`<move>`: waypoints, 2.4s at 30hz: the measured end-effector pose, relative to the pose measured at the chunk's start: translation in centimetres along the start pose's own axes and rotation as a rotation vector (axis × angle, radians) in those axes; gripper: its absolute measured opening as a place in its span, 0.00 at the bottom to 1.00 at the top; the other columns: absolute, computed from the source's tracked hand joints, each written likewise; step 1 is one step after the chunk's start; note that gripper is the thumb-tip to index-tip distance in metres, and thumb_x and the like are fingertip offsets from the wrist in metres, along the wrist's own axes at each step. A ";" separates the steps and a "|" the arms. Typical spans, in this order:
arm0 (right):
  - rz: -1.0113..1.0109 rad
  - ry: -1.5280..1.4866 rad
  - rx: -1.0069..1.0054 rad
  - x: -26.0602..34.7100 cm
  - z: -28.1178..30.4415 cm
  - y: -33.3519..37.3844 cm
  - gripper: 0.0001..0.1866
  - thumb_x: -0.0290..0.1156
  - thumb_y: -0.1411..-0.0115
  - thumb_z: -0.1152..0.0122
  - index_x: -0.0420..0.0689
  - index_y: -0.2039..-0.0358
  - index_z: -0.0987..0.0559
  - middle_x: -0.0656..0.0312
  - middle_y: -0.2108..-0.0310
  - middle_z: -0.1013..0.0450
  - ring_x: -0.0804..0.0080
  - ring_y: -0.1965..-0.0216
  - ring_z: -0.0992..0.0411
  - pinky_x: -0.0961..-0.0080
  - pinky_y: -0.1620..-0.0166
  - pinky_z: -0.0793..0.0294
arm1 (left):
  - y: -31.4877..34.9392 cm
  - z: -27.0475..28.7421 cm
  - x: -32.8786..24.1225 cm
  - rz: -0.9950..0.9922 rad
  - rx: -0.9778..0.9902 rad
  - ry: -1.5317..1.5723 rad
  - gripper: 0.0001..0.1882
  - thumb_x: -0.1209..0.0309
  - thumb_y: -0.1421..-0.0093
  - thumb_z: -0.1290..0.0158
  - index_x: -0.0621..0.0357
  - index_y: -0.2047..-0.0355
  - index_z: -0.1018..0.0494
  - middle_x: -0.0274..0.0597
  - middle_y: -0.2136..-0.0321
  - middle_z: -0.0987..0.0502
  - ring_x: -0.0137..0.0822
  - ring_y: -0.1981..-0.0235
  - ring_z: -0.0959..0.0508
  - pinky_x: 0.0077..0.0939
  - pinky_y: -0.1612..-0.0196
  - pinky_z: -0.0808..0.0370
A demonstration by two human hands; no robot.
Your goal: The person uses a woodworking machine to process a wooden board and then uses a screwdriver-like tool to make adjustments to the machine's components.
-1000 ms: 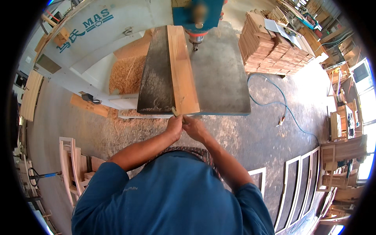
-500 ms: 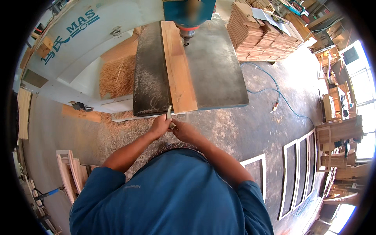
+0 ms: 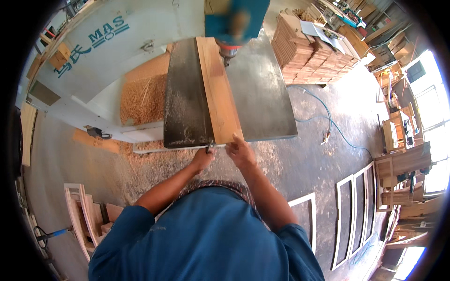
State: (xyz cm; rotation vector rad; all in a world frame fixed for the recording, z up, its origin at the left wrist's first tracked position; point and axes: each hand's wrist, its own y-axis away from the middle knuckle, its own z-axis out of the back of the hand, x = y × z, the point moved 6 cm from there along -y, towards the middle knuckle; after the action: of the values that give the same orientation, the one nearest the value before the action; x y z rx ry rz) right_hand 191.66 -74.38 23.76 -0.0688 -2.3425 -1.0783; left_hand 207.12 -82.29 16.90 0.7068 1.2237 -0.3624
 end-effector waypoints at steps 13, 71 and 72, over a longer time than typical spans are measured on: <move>0.431 0.438 0.458 2.6 -8.4 6.6 0.09 0.26 0.42 0.44 0.36 0.62 0.24 0.56 0.63 0.26 0.69 0.63 0.25 0.73 0.58 0.24 | 1.9 -2.1 -3.4 0.243 0.149 0.840 0.10 0.74 0.38 0.53 0.60 0.56 0.31 0.40 0.58 0.28 0.37 0.56 0.25 0.41 0.54 0.21; 0.823 0.251 -1.453 -2.1 49.0 50.0 0.16 0.39 0.38 0.44 0.37 0.67 0.20 0.67 0.75 0.28 0.79 0.72 0.33 0.77 0.68 0.33 | -0.7 -4.6 12.8 0.992 0.347 -0.532 0.11 0.64 0.40 0.52 0.56 0.63 0.29 0.42 0.66 0.28 0.40 0.64 0.27 0.41 0.59 0.24; 0.686 0.286 -1.455 -0.4 50.4 47.0 0.16 0.38 0.38 0.44 0.37 0.71 0.21 0.67 0.80 0.29 0.79 0.77 0.36 0.74 0.73 0.34 | -1.1 -7.1 11.7 0.994 0.387 -0.514 0.11 0.63 0.40 0.53 0.56 0.63 0.29 0.41 0.69 0.27 0.39 0.65 0.26 0.41 0.60 0.24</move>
State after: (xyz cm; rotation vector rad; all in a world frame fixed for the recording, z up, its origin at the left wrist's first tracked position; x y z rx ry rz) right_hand 181.22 -6.50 29.51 -1.0422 -0.7386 -1.9150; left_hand 205.03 -76.97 4.40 1.3558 0.2209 0.0686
